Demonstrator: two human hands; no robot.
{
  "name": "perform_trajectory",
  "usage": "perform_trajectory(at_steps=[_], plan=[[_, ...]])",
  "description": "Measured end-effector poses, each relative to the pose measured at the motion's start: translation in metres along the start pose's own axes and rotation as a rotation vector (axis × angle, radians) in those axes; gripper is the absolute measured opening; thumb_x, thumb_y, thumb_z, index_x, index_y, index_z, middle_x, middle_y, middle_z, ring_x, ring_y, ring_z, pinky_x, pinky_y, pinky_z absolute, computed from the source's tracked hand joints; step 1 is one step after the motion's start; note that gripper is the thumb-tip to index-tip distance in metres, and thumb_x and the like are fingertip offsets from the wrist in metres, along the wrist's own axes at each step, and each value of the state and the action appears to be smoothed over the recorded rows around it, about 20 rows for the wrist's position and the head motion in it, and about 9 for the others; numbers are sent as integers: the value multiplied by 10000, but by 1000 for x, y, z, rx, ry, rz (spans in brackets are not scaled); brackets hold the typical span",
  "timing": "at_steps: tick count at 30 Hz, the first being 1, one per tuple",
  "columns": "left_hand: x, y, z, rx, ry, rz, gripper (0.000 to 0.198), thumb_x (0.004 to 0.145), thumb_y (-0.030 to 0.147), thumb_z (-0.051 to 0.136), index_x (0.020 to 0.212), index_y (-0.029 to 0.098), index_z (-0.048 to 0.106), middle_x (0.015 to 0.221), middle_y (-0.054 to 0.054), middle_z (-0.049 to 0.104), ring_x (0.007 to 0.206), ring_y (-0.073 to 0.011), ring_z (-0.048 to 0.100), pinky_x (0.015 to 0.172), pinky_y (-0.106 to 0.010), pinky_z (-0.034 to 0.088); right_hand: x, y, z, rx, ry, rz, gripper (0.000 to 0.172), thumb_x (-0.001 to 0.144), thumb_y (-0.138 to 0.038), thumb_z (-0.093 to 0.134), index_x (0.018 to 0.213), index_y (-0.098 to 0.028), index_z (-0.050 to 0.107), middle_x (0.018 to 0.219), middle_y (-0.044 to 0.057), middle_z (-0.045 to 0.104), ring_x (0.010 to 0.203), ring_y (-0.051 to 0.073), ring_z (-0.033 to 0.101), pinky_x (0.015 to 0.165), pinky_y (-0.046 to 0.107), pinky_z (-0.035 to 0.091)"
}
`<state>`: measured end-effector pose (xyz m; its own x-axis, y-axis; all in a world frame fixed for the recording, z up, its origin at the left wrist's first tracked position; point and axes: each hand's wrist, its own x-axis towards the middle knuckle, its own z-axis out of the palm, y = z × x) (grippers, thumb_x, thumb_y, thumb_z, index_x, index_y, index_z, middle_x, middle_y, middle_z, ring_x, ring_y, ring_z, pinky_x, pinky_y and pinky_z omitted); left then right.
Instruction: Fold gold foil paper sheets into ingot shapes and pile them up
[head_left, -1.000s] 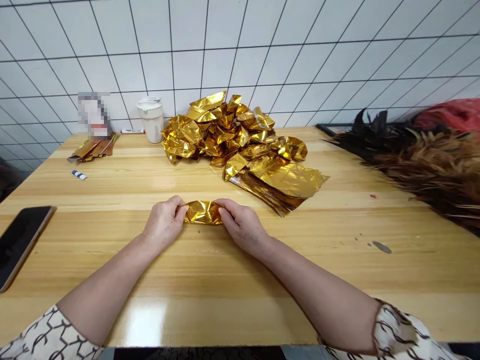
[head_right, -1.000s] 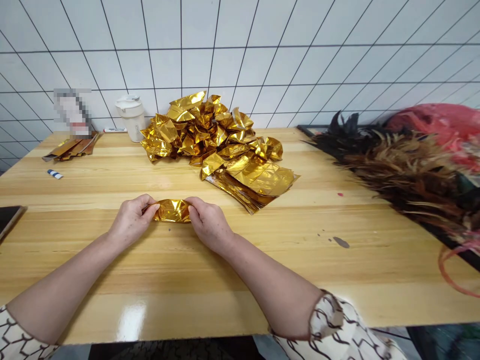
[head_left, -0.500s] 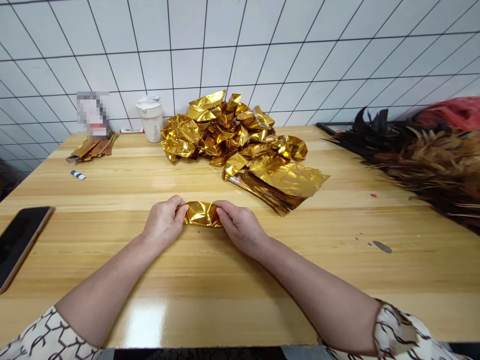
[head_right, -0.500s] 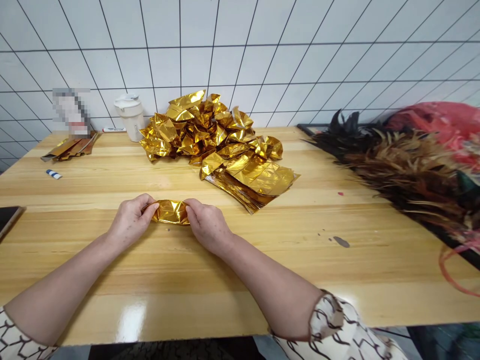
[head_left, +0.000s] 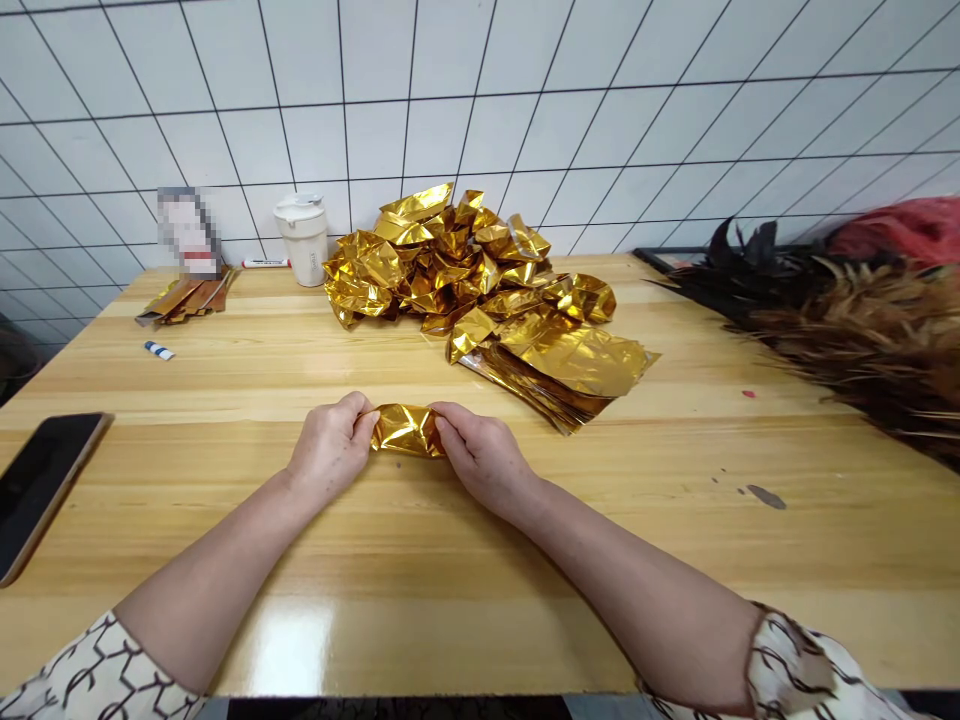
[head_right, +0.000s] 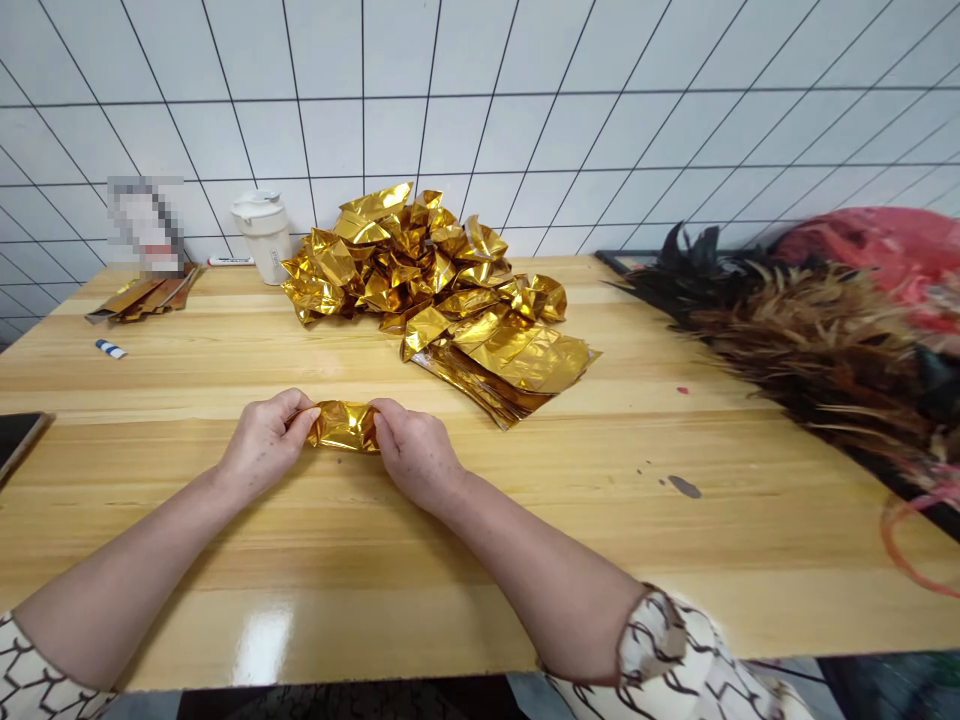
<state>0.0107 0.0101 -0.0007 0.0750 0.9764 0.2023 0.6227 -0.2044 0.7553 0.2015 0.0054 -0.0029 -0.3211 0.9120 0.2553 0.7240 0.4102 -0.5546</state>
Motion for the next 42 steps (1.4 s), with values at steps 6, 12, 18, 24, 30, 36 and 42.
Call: perform_trajectory(at_steps=[6,12,18,24,30,36,42], plan=[[2,0,-4,-5,2,-5,139,788,254,515,671,211,576,555,33,594,540,-133,524,552,-238,374,2,4,-5,47,-4,-5,276,913,-302,382,1037,-209,611,708,22,668,607,172,597,590,281,460],[5,-6,-5,-108,1,-44,149,773,263,501,675,204,596,553,29,600,545,-137,542,554,-235,399,1,7,-14,77,104,-181,342,905,-346,434,1179,-172,545,823,63,659,677,170,606,643,297,498],[10,-7,-7,-275,23,-109,189,719,326,514,612,192,592,552,25,589,536,-129,521,533,-234,385,2,7,-17,29,92,-401,229,882,-239,477,1078,-209,592,921,98,683,832,208,630,741,354,517],[11,-2,-9,-486,-70,-157,319,689,484,622,699,165,618,515,49,524,464,-93,445,460,-216,339,3,8,-14,21,144,-387,194,892,-190,438,951,-207,622,823,84,685,763,191,634,701,331,524],[8,1,-8,-606,-177,-190,569,622,559,716,987,144,581,579,58,542,500,-89,457,478,-212,341,4,10,-12,120,188,-255,185,859,-203,473,897,-215,653,774,48,687,701,168,633,655,296,517],[9,-4,-5,-611,-203,-236,609,594,563,726,1000,146,542,551,70,542,494,-102,500,516,-232,368,10,19,-16,383,287,52,154,774,-305,574,815,-206,685,636,-2,647,577,143,576,588,280,492],[12,-7,-2,-594,-220,-214,561,597,563,701,947,150,553,546,62,543,495,-115,520,527,-248,368,32,39,-42,752,491,272,307,665,-436,684,871,-207,668,700,6,657,593,135,572,607,290,492]])
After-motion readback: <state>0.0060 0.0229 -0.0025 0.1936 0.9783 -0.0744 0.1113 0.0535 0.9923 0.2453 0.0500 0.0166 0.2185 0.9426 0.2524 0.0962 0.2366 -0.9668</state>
